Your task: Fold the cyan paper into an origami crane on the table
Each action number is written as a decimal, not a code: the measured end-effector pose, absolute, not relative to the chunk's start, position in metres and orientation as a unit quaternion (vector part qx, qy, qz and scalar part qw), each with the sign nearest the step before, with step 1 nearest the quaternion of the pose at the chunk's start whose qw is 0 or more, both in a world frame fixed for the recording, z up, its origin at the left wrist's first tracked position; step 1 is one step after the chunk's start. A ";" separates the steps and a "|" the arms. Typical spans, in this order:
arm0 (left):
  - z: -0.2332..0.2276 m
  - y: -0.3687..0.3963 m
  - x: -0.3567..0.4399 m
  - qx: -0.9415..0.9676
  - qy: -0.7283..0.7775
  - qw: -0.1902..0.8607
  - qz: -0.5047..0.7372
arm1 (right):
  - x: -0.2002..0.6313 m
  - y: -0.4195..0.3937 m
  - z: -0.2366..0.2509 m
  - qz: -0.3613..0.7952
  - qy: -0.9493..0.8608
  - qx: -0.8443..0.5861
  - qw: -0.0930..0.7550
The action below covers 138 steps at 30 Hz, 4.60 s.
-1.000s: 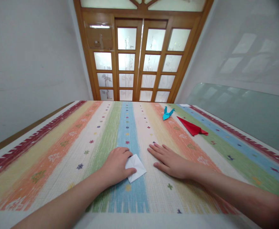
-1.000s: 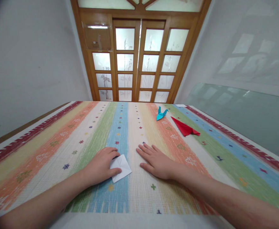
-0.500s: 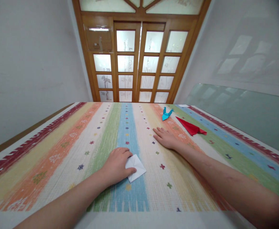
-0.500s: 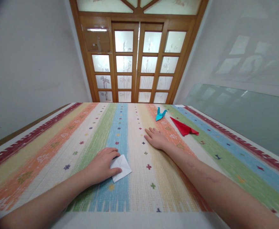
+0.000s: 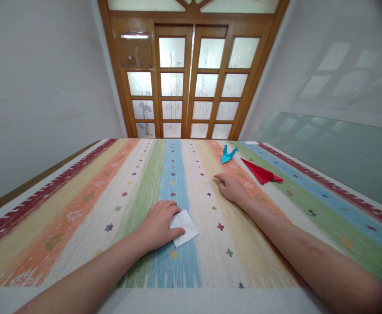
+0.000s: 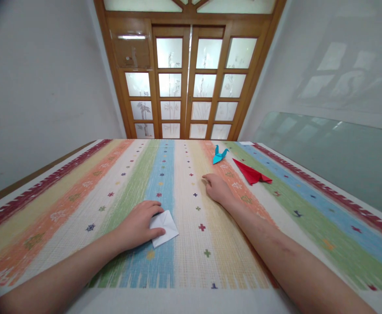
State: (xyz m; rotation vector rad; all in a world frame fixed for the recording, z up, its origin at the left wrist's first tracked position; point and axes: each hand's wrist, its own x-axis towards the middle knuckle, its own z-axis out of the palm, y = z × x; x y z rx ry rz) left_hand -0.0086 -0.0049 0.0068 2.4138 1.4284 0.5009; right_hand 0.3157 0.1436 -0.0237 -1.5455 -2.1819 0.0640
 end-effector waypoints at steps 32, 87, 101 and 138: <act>0.005 -0.005 -0.007 0.820 0.500 0.187 0.204 | 0.298 0.113 -0.011 0.082 -0.842 -0.484 0.223; 0.023 -0.008 -0.012 0.921 0.331 0.154 0.138 | 0.244 0.041 0.012 0.221 -0.939 -0.188 0.185; 0.028 -0.010 -0.009 0.918 0.350 0.141 0.121 | 0.243 0.043 0.016 0.238 -0.938 -0.164 0.191; 0.011 -0.004 0.004 0.540 0.370 0.601 0.459 | 0.228 0.036 0.012 0.587 -0.622 -0.425 0.296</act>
